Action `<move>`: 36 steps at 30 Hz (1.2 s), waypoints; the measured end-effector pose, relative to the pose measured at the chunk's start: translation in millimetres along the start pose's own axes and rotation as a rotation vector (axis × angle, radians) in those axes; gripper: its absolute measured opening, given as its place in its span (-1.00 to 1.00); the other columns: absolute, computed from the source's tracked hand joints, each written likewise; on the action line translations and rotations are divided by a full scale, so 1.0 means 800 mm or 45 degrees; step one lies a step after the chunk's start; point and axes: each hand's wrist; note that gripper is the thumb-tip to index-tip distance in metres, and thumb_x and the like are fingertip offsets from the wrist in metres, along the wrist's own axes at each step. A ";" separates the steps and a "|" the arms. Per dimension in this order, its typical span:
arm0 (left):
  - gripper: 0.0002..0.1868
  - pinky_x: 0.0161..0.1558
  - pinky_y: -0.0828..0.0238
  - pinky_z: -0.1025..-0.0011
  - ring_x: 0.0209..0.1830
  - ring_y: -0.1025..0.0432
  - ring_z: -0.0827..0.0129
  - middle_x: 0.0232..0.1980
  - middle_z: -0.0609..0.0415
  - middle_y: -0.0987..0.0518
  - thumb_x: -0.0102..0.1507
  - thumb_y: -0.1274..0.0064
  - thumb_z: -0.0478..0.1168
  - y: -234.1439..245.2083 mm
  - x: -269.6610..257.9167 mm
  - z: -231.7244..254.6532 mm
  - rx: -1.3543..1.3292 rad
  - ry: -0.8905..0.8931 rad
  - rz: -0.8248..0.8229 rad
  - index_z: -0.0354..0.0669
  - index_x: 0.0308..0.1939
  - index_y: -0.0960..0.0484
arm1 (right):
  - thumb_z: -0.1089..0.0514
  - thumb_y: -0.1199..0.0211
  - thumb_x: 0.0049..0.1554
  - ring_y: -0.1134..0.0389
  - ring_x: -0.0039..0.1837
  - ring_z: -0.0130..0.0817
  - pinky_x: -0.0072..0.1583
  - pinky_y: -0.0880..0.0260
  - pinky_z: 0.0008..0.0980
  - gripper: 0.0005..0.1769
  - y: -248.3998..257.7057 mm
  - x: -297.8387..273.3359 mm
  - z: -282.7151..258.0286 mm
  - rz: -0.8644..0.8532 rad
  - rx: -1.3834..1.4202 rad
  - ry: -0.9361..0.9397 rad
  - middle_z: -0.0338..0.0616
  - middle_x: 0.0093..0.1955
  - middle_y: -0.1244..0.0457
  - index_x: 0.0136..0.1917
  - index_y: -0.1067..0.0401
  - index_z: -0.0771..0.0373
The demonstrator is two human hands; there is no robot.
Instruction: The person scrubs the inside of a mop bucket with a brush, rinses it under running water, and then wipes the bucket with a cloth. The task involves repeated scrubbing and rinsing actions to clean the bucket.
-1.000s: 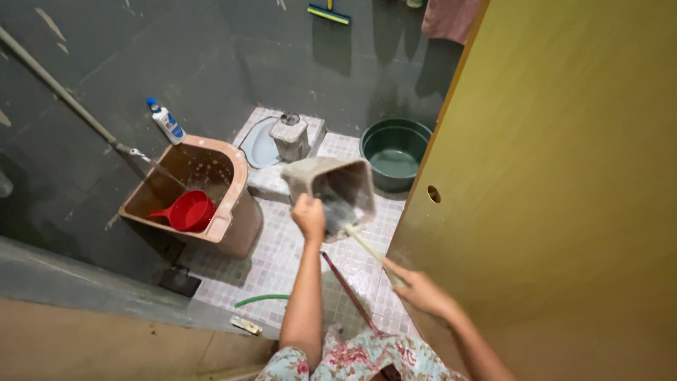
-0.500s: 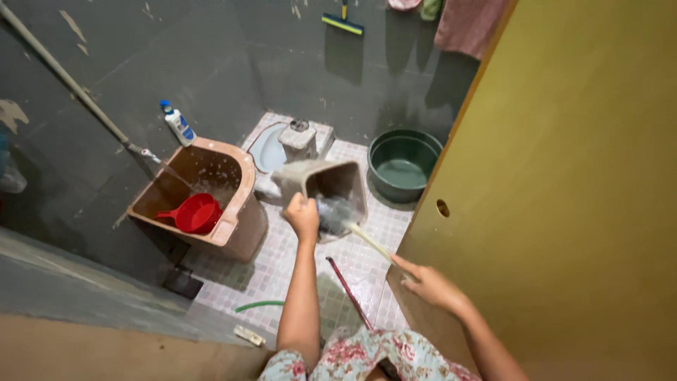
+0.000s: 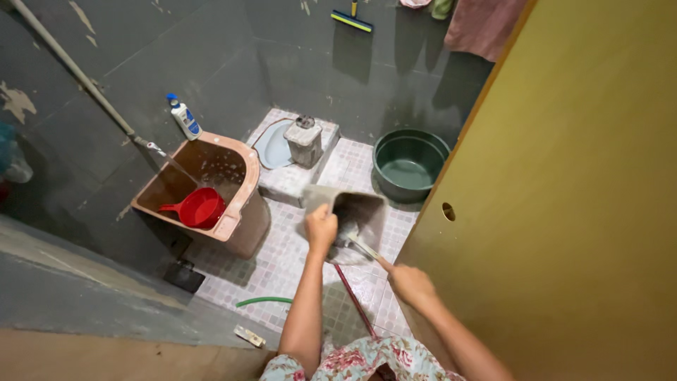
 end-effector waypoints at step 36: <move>-0.82 -0.48 -0.13 0.14 -0.62 -0.05 0.11 -0.61 -0.22 -0.26 0.08 -0.04 -0.38 0.005 0.010 -0.081 -0.172 0.034 0.464 -0.29 -0.53 -0.34 | 0.10 -0.12 0.17 -0.42 0.02 0.08 0.09 -0.40 0.00 -0.14 -0.037 0.066 -0.036 -0.144 0.328 0.155 0.19 -0.02 -0.37 0.63 0.11 -0.37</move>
Point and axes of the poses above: each hand's wrist, its own x-axis towards the middle knuckle, its own y-axis out of the back of the hand, z = x × y
